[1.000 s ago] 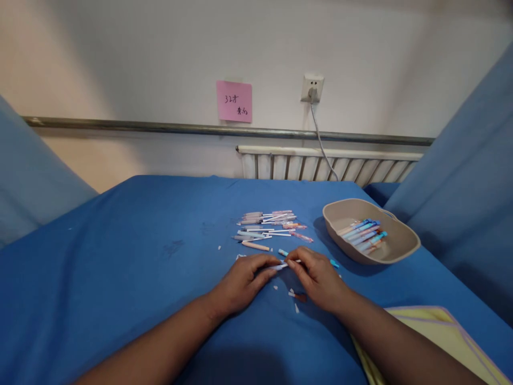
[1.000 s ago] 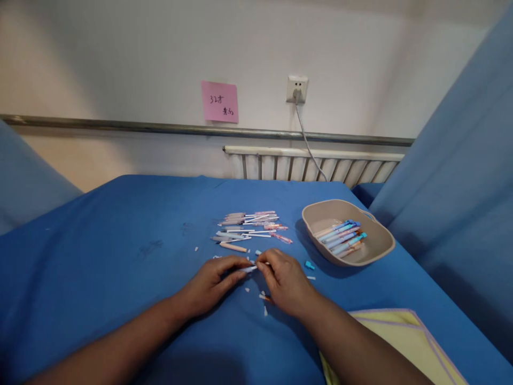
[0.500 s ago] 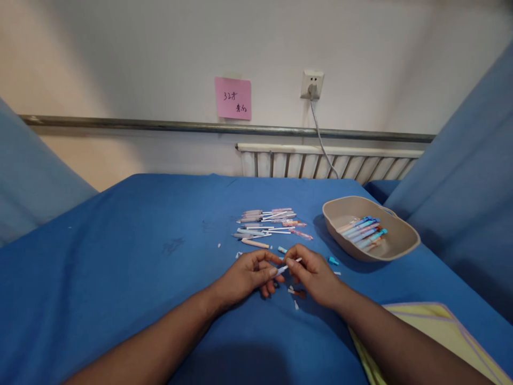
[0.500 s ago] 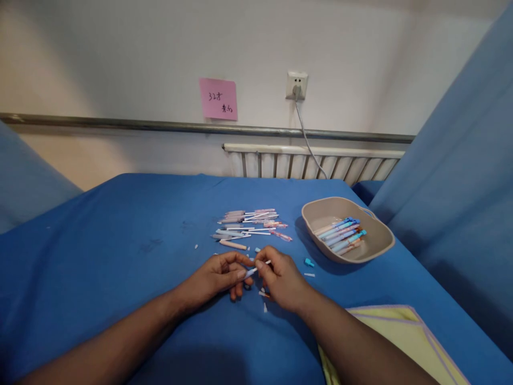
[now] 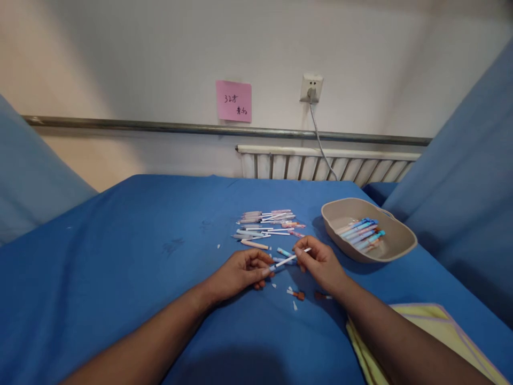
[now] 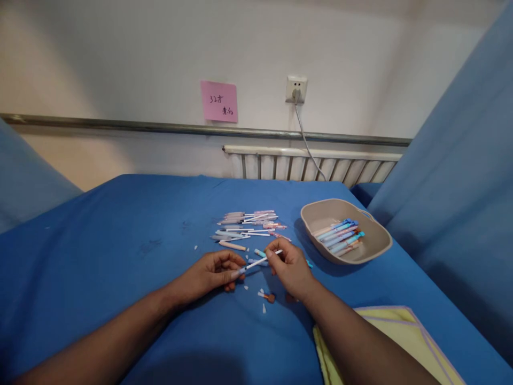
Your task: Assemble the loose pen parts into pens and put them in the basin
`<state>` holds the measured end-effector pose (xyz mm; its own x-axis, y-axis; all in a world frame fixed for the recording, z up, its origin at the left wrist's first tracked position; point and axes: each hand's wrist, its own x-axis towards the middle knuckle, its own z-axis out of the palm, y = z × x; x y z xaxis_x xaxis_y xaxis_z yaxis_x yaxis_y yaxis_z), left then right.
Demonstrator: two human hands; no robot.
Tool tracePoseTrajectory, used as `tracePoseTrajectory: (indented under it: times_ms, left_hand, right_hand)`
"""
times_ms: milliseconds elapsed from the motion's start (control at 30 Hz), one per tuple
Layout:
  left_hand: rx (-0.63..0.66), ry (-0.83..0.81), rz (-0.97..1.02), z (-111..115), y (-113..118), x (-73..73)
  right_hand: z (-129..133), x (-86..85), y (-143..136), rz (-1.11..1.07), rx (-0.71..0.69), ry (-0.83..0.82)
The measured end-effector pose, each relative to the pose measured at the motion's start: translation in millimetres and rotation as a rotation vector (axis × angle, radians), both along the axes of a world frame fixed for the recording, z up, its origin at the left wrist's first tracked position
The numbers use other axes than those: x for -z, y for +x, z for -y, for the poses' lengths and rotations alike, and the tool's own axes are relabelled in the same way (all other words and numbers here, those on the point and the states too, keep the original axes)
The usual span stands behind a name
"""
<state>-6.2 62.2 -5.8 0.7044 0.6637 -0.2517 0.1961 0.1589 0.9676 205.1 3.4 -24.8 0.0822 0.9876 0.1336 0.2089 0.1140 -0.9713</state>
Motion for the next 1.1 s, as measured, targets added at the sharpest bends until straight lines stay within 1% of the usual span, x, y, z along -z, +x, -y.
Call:
tracePoseTrajectory:
  times_ms: [167, 400, 700, 767, 933, 1033, 1100]
  left_hand:
    - [-0.011, 0.011, 0.003, -4.1, -3.5, 2.8]
    - [-0.025, 0.022, -0.014, -7.6, -6.8, 2.1]
    - [-0.018, 0.045, -0.025, -9.1, -7.3, 5.0]
    - [-0.015, 0.082, -0.054, -9.2, -7.6, 2.7]
    - [0.012, 0.246, -0.113, -7.7, -7.0, -6.0]
    - [0.035, 0.289, -0.117, -6.1, -5.4, -7.1]
    - [0.046, 0.35, -0.155, -5.4, -4.9, -6.6]
  right_hand:
    - [-3.5, -0.8, 4.1, -0.134, 0.055, 0.019]
    - [-4.9, -6.9, 3.6, -0.183, 0.12, 0.003]
    - [-5.6, -6.5, 1.1, -0.207, 0.146, 0.004]
    - [-6.1, -5.0, 1.1, -0.208, 0.161, 0.002]
    - [-6.6, 0.8, 0.1, -0.219, 0.144, -0.008]
    - [-5.6, 2.8, -1.5, -0.165, 0.124, -0.005]
    - [-4.8, 3.2, -2.3, -0.117, 0.112, -0.002]
